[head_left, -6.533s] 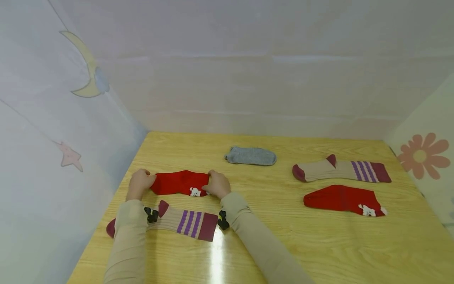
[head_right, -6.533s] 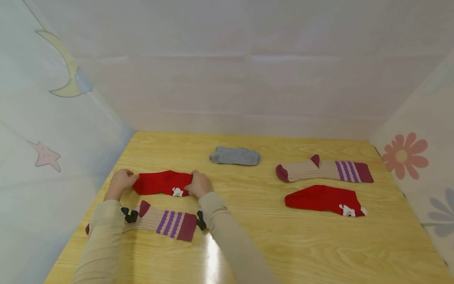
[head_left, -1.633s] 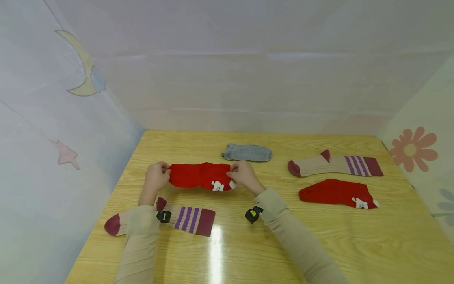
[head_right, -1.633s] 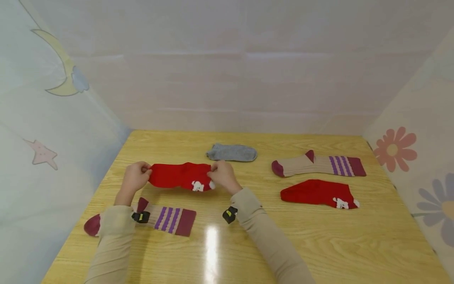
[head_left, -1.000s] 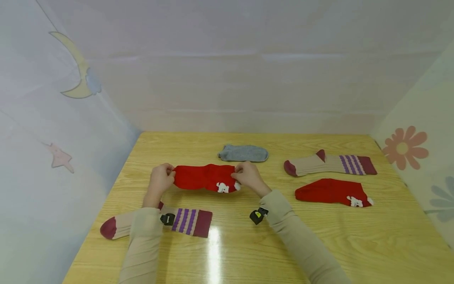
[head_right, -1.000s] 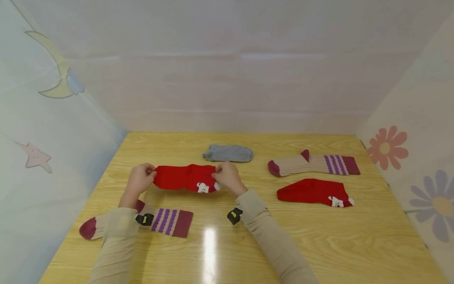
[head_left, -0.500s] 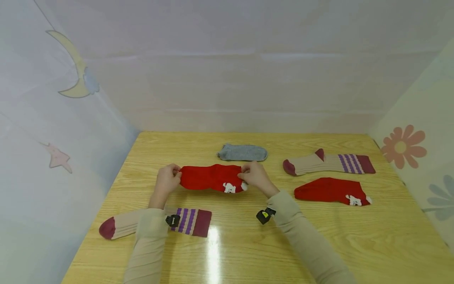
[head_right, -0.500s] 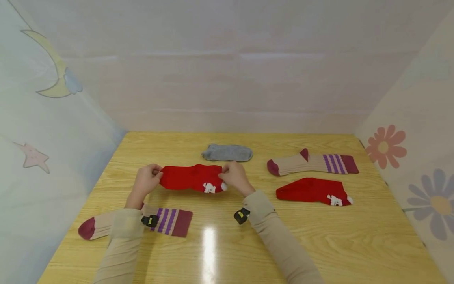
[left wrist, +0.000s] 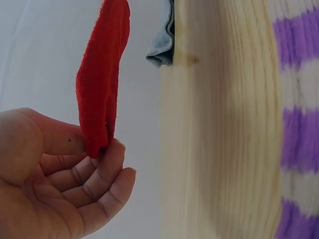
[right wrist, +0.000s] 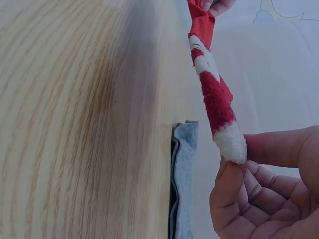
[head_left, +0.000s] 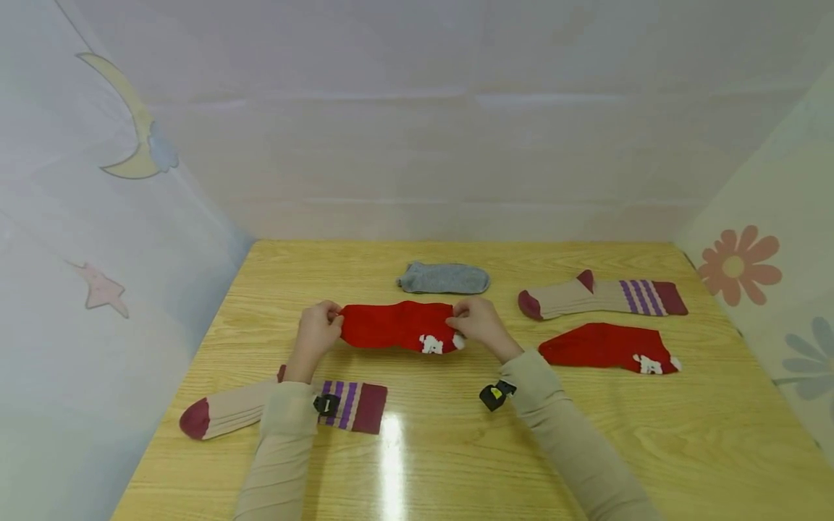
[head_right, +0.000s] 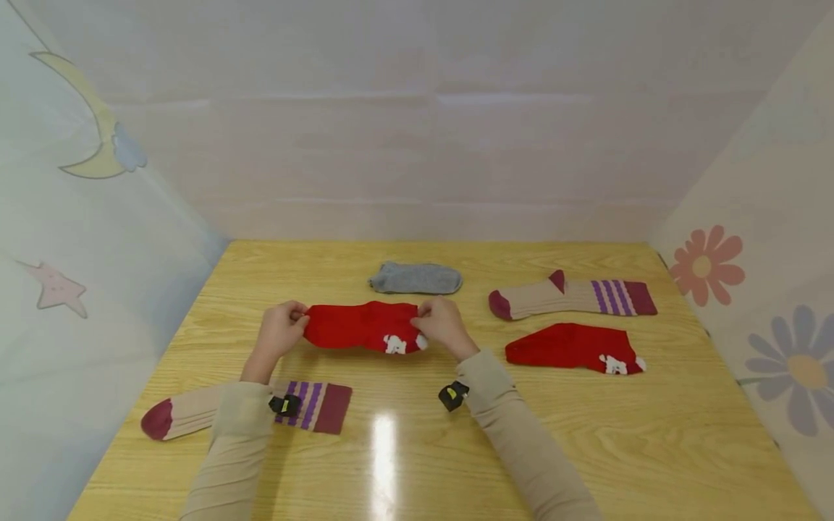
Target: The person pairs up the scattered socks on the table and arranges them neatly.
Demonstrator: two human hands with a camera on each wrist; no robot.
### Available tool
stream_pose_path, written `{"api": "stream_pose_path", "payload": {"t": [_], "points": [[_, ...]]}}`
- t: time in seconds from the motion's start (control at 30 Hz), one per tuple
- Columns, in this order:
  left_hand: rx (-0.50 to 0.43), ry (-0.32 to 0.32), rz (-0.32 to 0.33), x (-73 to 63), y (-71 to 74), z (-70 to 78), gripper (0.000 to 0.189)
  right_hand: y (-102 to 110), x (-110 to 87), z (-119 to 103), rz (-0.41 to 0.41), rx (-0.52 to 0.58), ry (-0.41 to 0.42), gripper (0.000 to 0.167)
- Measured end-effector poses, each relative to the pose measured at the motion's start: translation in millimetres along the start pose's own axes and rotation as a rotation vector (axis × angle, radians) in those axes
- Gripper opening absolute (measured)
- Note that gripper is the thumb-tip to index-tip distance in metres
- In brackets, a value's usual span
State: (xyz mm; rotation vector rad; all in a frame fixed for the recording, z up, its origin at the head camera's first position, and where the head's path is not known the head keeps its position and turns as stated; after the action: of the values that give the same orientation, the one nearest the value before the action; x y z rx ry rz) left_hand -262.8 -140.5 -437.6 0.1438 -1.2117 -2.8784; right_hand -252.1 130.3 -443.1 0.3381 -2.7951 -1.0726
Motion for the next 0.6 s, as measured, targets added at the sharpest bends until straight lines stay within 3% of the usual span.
{"api": "stream_pose_path", "payload": {"t": [0.23,0.37,0.6], "points": [[-0.052,0.007,-0.006,3.4,-10.5,-0.6,0.013,3.7,-2.5,11.5,-0.002,0.007,-0.03,0.018],[-0.073,-0.022,0.022,2.4,-14.4,3.2,0.011,7.6,-3.7,16.5,-0.003,-0.027,-0.025,0.018],[-0.075,0.033,-0.009,1.5,-27.9,9.4,0.014,14.7,-4.8,21.9,-0.003,-0.039,0.014,0.016]]}}
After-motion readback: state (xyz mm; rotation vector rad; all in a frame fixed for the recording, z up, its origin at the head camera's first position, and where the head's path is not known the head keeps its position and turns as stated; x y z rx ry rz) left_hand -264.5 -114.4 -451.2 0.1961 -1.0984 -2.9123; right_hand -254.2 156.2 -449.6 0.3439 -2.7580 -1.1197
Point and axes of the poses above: each hand's wrist, its own x-axis towards the middle knuckle, its own y-axis out of the back of the hand, z = x × y, the point moved 8 cm from there along x, towards the middle knuckle, and after that the axes turned 11 degrees about y, right-handed, at the moved point
